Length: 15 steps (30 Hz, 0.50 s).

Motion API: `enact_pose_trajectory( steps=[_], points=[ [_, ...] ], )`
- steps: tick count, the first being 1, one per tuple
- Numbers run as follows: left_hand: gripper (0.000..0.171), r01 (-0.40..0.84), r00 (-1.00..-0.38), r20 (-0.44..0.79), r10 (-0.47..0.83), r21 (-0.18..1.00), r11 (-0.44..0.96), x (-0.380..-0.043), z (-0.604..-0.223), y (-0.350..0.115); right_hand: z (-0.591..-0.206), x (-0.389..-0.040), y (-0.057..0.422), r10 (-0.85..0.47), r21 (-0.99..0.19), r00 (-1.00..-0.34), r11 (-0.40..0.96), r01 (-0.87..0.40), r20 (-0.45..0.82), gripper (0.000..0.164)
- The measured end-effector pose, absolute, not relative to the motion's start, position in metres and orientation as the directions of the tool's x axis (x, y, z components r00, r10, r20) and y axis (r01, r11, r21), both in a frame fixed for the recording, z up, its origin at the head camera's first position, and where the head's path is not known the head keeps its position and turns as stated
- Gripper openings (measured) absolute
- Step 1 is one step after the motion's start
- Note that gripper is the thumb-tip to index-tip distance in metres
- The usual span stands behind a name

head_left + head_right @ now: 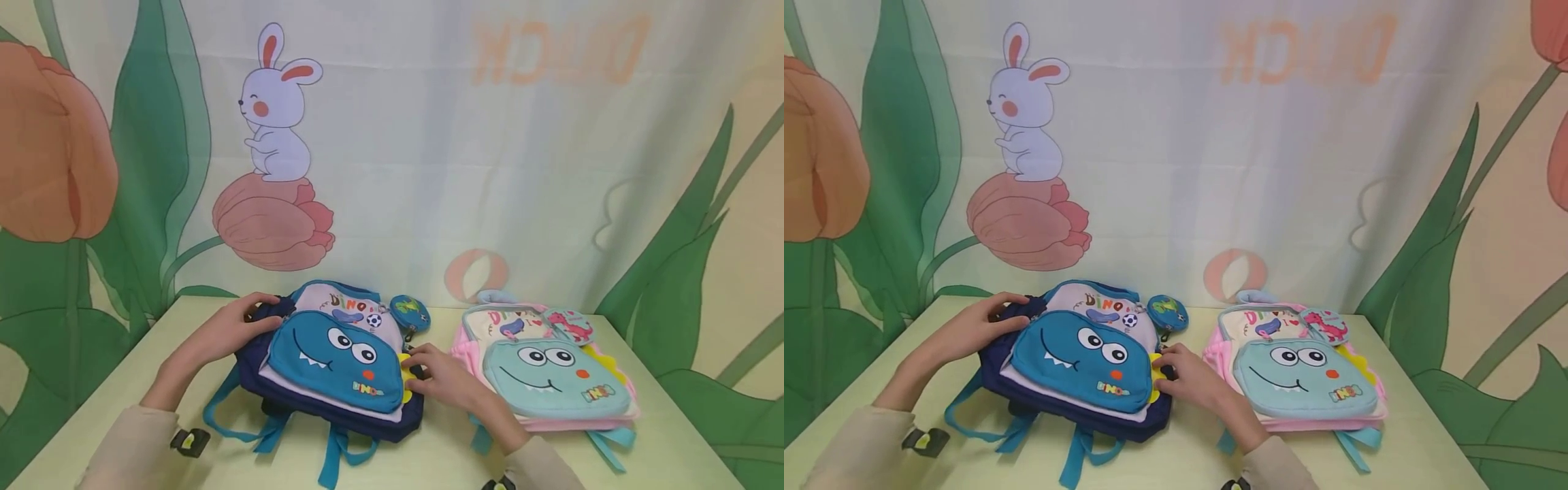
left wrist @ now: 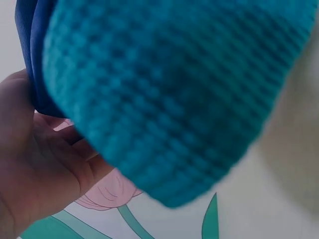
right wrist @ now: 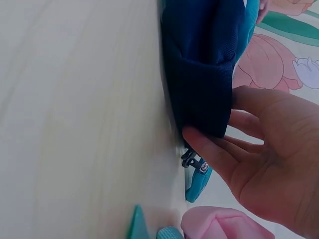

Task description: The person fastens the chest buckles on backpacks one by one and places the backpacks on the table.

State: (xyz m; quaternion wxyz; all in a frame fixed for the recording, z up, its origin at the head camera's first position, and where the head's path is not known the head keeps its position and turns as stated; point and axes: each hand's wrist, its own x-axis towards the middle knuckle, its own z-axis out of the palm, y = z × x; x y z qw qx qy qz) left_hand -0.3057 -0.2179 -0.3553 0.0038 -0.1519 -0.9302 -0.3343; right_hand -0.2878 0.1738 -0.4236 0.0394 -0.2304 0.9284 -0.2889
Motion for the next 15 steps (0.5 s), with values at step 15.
enact_pose_trajectory(
  steps=[15],
  points=[
    [0.066,0.329,-0.944,0.191,0.27,0.63,0.703,-0.301,-0.326,-0.206,-0.43,-0.294,0.167,-0.521,-0.602,-0.851,0.657,-0.454,0.074,0.033]
  ],
)
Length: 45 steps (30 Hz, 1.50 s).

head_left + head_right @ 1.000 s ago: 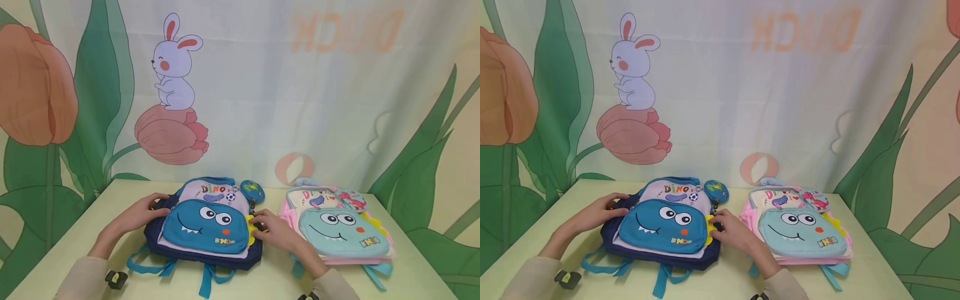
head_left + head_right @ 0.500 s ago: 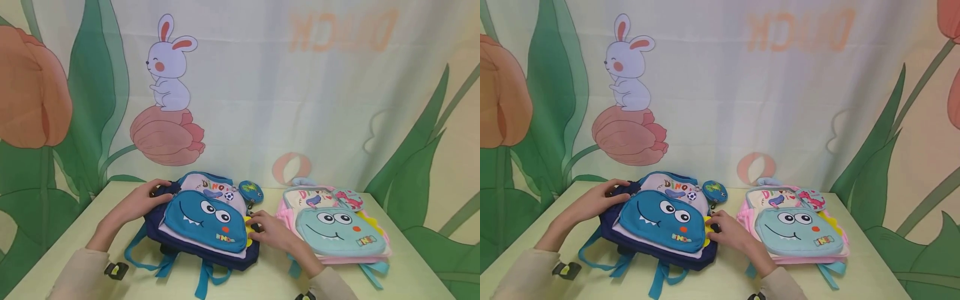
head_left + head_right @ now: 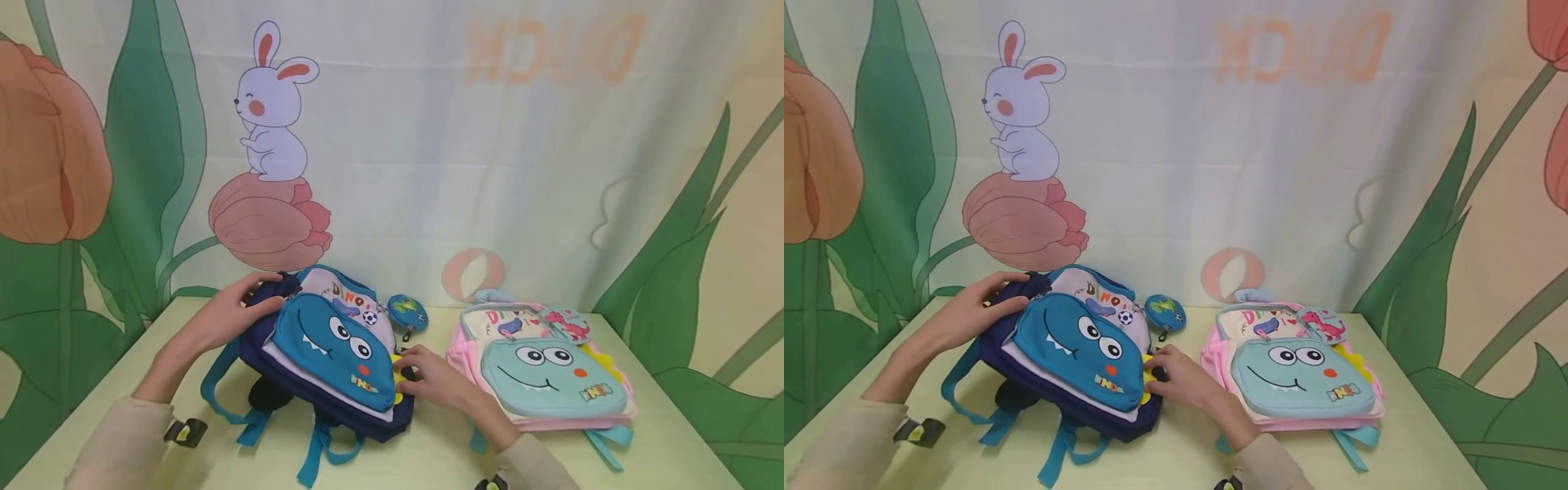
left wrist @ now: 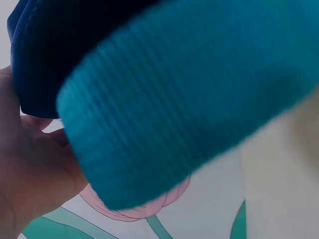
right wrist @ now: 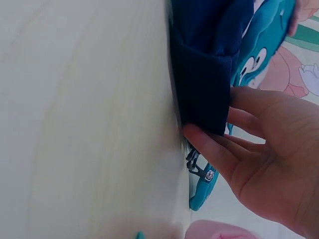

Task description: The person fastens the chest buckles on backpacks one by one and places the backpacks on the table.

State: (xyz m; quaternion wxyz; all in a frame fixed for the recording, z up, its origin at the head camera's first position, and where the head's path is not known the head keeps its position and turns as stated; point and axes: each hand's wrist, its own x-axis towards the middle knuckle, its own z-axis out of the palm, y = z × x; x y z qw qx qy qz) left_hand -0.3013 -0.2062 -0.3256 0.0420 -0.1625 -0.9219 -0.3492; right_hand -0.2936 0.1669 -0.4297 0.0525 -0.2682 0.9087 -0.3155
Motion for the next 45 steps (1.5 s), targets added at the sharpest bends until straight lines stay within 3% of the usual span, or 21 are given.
enact_pose_trajectory(
  steps=[29,45],
  points=[
    [0.068,0.444,-0.894,0.321,0.312,0.723,0.529,-0.29,-0.287,-0.173,-0.428,-0.297,0.138,-0.63,-0.576,-0.776,0.629,-0.523,0.016,0.045],
    [0.071,0.482,-0.874,0.343,0.344,0.697,0.531,-0.29,-0.279,-0.152,-0.426,-0.296,0.114,-0.643,-0.569,-0.765,0.647,-0.507,-0.049,0.051]
  ],
)
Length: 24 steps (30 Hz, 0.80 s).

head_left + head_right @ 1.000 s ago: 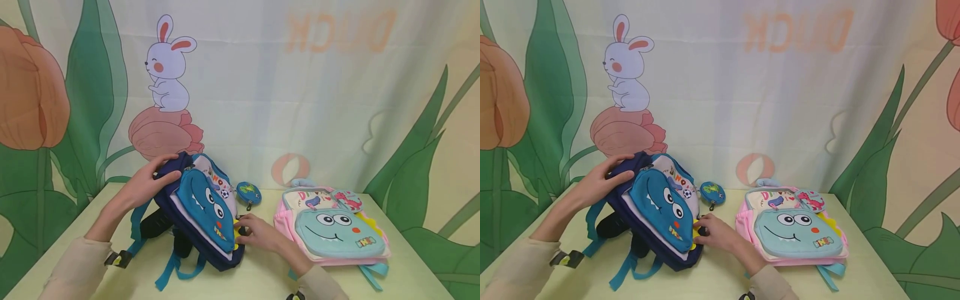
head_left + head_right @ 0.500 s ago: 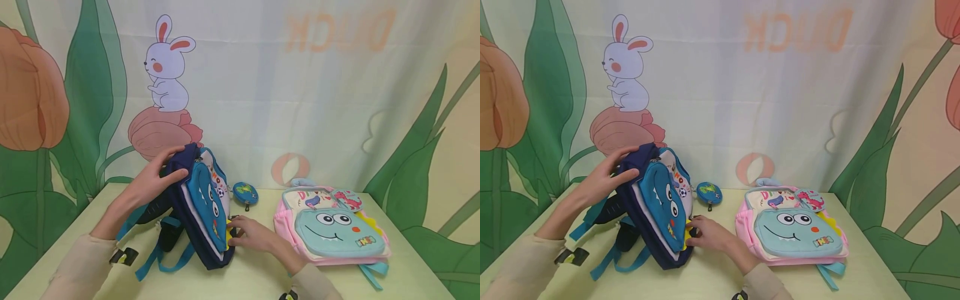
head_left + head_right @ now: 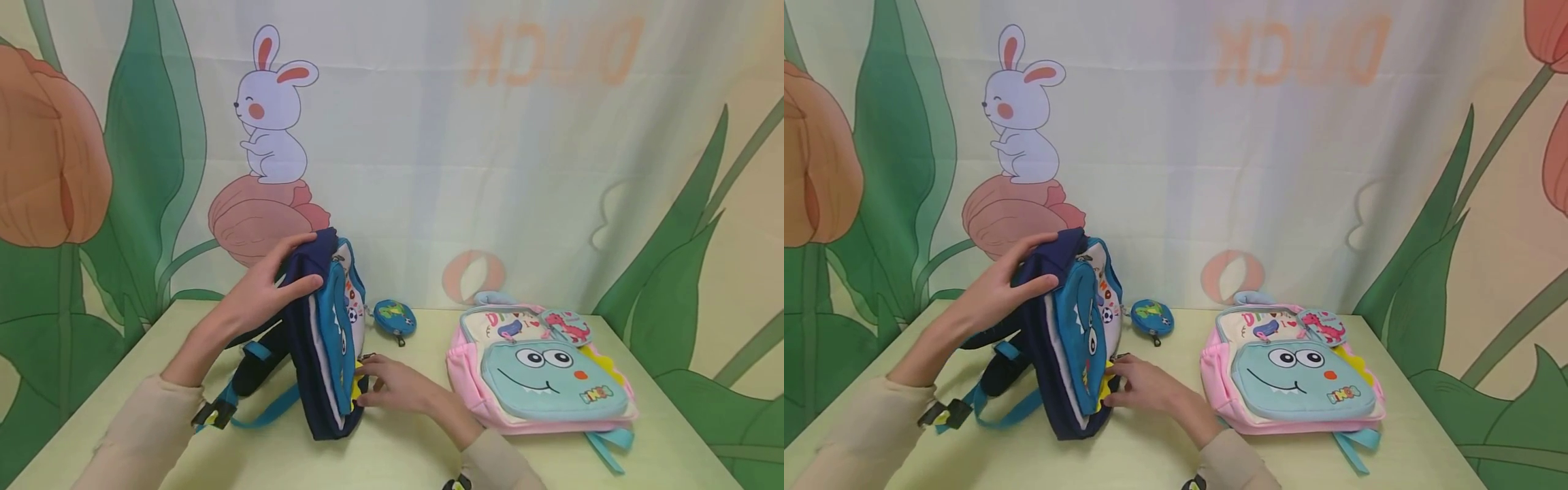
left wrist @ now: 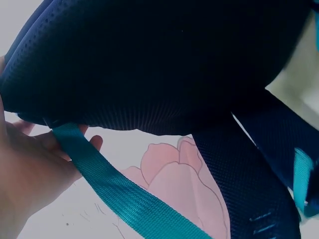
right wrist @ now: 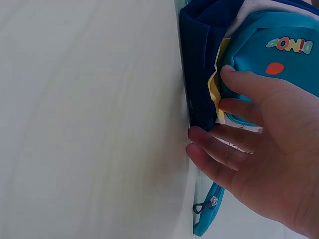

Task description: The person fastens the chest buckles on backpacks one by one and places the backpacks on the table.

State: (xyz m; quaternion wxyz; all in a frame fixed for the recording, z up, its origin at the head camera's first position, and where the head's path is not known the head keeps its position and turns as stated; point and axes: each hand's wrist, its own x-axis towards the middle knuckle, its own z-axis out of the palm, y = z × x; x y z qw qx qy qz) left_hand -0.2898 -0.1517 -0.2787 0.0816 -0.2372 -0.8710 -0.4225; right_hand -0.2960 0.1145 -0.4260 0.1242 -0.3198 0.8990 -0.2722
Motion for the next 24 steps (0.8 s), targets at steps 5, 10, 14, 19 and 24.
enact_pose_trajectory(
  steps=[5,10,14,19,24],
  points=[
    [0.071,0.504,-0.862,0.354,0.364,0.679,0.534,-0.291,-0.276,-0.142,-0.428,-0.295,0.106,-0.658,-0.548,-0.752,0.643,-0.535,-0.04,0.051],
    [0.071,0.519,-0.854,0.368,0.368,0.639,0.568,-0.293,-0.275,-0.132,-0.429,-0.291,0.092,-0.705,-0.518,-0.709,0.615,-0.595,-0.024,0.054],
    [0.068,0.541,-0.841,0.38,0.385,0.607,0.582,-0.291,-0.273,-0.124,-0.425,-0.285,0.084,-0.731,-0.51,-0.682,0.597,-0.619,-0.029,0.056],
    [0.063,0.562,-0.827,0.389,0.405,0.591,0.579,-0.29,-0.273,-0.118,-0.419,-0.281,0.09,-0.741,-0.511,-0.67,0.592,-0.623,-0.041,0.052],
    [0.062,0.578,-0.815,0.389,0.43,0.593,0.561,-0.288,-0.274,-0.114,-0.405,-0.281,0.107,-0.705,-0.534,-0.707,0.577,-0.618,0.057,0.039]
  ],
)
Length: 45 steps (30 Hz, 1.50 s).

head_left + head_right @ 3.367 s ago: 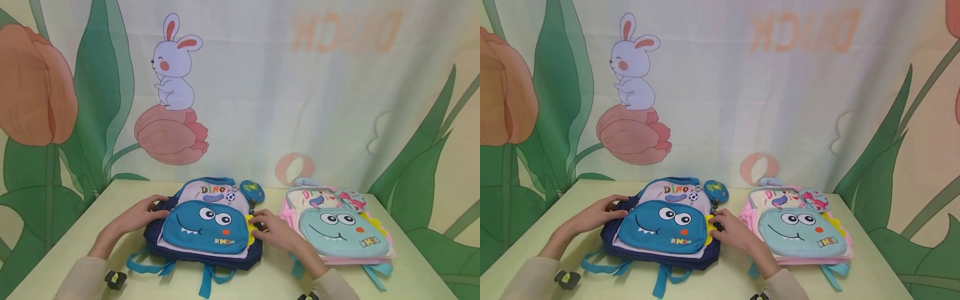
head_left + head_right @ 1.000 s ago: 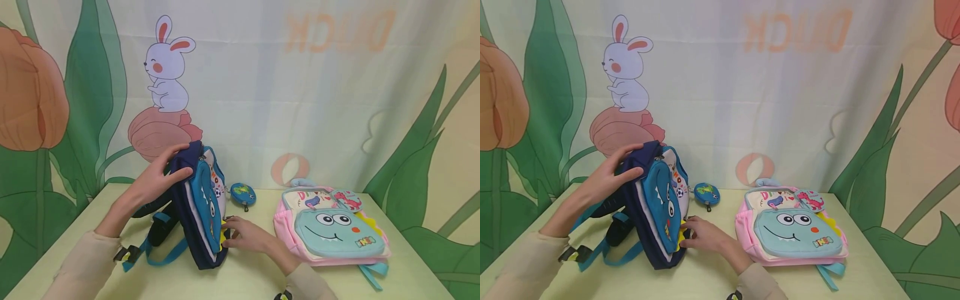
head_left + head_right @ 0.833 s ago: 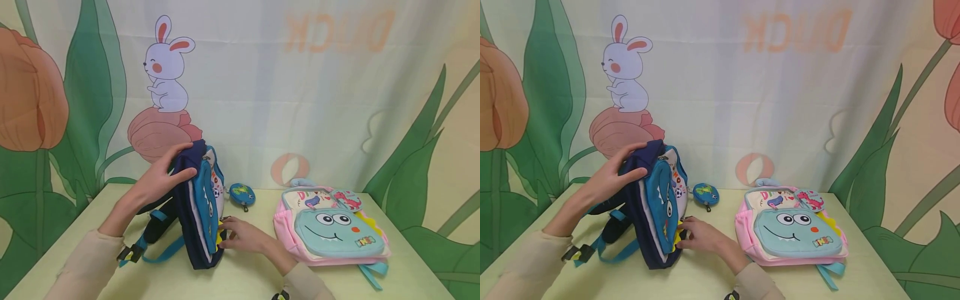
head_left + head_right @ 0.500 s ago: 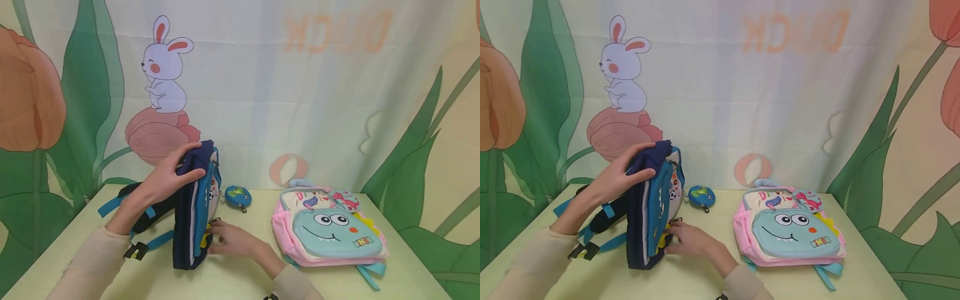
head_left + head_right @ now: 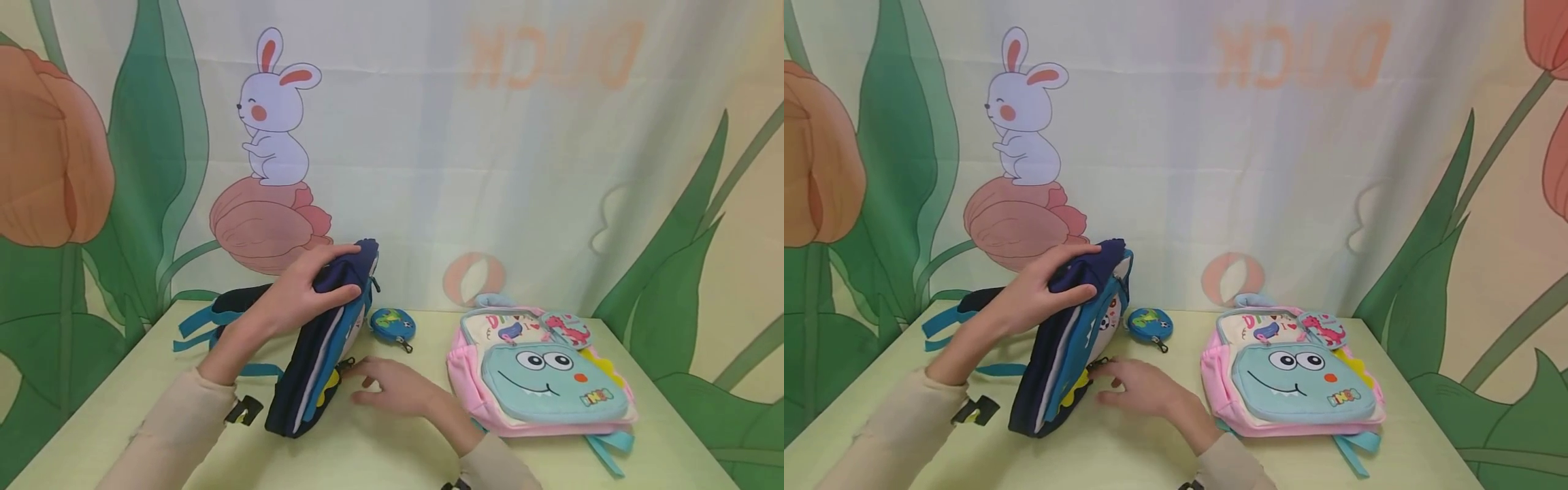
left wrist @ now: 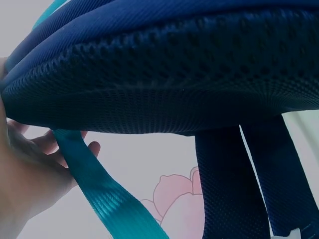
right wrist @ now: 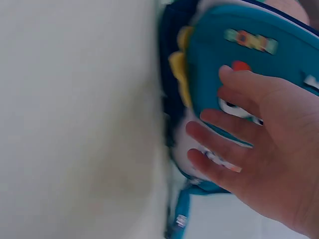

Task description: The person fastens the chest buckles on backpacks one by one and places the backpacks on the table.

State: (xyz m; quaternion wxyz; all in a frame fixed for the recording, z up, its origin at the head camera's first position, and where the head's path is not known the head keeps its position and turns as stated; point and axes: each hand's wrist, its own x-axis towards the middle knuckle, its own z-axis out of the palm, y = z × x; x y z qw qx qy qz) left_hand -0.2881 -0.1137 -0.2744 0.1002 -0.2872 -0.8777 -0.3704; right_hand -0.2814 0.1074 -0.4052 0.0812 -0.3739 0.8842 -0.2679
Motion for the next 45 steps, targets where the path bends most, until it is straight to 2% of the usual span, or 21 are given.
enact_pose_trajectory(
  steps=[5,9,14,20,37,45],
  points=[
    [0.062,0.594,-0.803,0.399,0.443,0.596,0.541,-0.288,-0.275,-0.109,-0.382,-0.282,0.128,-0.613,-0.555,-0.752,0.549,-0.625,0.241,0.029],
    [0.062,0.6,-0.799,0.4,0.45,0.589,0.542,-0.289,-0.276,-0.105,-0.367,-0.282,0.143,-0.519,-0.574,-0.778,0.536,-0.619,0.353,0.028],
    [0.062,0.605,-0.794,0.391,0.465,0.582,0.543,-0.289,-0.279,-0.096,-0.353,-0.281,0.156,-0.403,-0.589,-0.784,0.517,-0.62,0.472,0.031],
    [0.062,0.61,-0.789,0.38,0.482,0.578,0.543,-0.287,-0.279,-0.086,-0.333,-0.279,0.162,-0.297,-0.605,-0.761,0.471,-0.642,0.577,0.035],
    [0.062,0.643,-0.762,0.387,0.519,0.552,0.532,-0.285,-0.281,-0.069,-0.313,-0.275,0.156,-0.266,-0.628,-0.758,0.435,-0.646,0.595,0.046],
    [0.068,0.658,-0.75,0.408,0.521,0.545,0.521,-0.283,-0.282,-0.063,-0.308,-0.274,0.153,-0.294,-0.646,-0.76,0.403,-0.648,0.579,0.046]
  ],
)
